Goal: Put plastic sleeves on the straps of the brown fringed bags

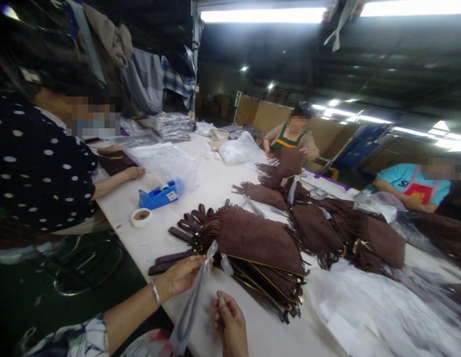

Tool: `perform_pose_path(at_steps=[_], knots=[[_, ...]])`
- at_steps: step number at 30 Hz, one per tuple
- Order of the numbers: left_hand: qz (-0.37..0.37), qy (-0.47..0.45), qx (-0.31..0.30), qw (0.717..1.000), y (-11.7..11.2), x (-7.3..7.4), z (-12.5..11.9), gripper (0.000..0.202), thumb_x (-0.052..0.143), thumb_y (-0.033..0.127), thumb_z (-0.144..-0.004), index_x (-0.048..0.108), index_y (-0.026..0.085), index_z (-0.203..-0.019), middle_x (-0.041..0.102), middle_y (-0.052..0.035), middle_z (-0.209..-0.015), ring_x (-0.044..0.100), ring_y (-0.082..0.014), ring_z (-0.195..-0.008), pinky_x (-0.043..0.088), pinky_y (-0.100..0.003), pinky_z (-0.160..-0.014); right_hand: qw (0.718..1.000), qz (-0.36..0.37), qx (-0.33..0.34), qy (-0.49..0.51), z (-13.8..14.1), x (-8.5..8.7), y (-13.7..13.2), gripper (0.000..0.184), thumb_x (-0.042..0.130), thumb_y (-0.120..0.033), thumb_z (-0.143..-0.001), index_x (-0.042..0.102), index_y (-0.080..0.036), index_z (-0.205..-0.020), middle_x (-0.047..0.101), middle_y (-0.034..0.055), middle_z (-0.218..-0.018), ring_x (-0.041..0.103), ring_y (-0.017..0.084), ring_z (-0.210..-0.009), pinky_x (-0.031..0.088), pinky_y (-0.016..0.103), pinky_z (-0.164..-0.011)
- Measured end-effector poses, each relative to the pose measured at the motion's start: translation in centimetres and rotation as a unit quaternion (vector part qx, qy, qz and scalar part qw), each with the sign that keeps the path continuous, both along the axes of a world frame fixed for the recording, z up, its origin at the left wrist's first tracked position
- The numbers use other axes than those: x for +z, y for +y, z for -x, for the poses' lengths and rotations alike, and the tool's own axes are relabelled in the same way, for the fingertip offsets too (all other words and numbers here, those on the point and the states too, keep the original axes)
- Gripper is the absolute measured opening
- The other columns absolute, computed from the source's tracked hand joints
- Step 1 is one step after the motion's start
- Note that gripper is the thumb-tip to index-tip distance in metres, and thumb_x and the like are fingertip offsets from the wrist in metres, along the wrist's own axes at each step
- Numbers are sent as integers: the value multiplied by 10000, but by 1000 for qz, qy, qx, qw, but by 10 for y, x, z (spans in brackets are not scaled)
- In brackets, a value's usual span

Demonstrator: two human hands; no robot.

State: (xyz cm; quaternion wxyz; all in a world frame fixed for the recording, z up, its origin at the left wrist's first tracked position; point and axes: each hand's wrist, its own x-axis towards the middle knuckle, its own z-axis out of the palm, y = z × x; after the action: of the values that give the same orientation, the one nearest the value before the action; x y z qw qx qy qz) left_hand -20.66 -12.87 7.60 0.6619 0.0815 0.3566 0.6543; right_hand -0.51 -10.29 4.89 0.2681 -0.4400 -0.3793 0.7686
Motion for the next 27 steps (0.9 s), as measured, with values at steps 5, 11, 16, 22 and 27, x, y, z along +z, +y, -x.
perform_pose_path(at_steps=[5, 11, 16, 22, 27], knots=[[-6, 126, 8, 992, -9, 16, -3, 406, 604, 534, -835, 638, 130, -857, 682, -83, -783, 631, -180, -718, 467, -280, -689, 996, -58, -35, -50, -12, 10, 14, 572, 846, -550, -502, 718, -168, -908, 679, 47, -751, 521, 100, -514, 410, 216, -457], [-7, 383, 8, 924, 9, 46, -10, 430, 664, 559, -747, 606, 134, -771, 661, -59, -695, 592, -174, -632, 415, -269, -605, 991, -105, -76, -35, -14, 32, 29, 588, 825, -588, -514, 696, -160, -896, 684, 51, -750, 527, 105, -515, 413, 219, -457], [-24, 346, -18, 938, 13, 56, -16, 327, 683, 460, -735, 591, 147, -732, 573, 7, -546, 482, -124, -486, 374, -241, -521, 988, -101, -116, -20, -9, 58, 40, 617, 773, -626, -596, 679, -147, -973, 714, 82, -825, 609, 131, -615, 471, 222, -535], [-76, 315, -170, 931, -27, 82, -8, 258, 633, 390, -819, 633, 133, -802, 639, -38, -571, 522, -123, -490, 382, -229, -531, 988, -37, -129, 73, 0, 94, 56, 676, 697, -653, -684, 618, -154, -1133, 708, 109, -1021, 684, 235, -875, 548, 331, -724], [-70, 296, -189, 934, -38, 79, -10, 381, 731, 453, -736, 671, 137, -942, 720, -120, -905, 666, -230, -826, 489, -321, -771, 979, -41, -174, 97, 19, 87, 61, 571, 783, -466, -674, 598, -210, -1150, 706, 39, -1020, 659, 169, -785, 484, 221, -539]])
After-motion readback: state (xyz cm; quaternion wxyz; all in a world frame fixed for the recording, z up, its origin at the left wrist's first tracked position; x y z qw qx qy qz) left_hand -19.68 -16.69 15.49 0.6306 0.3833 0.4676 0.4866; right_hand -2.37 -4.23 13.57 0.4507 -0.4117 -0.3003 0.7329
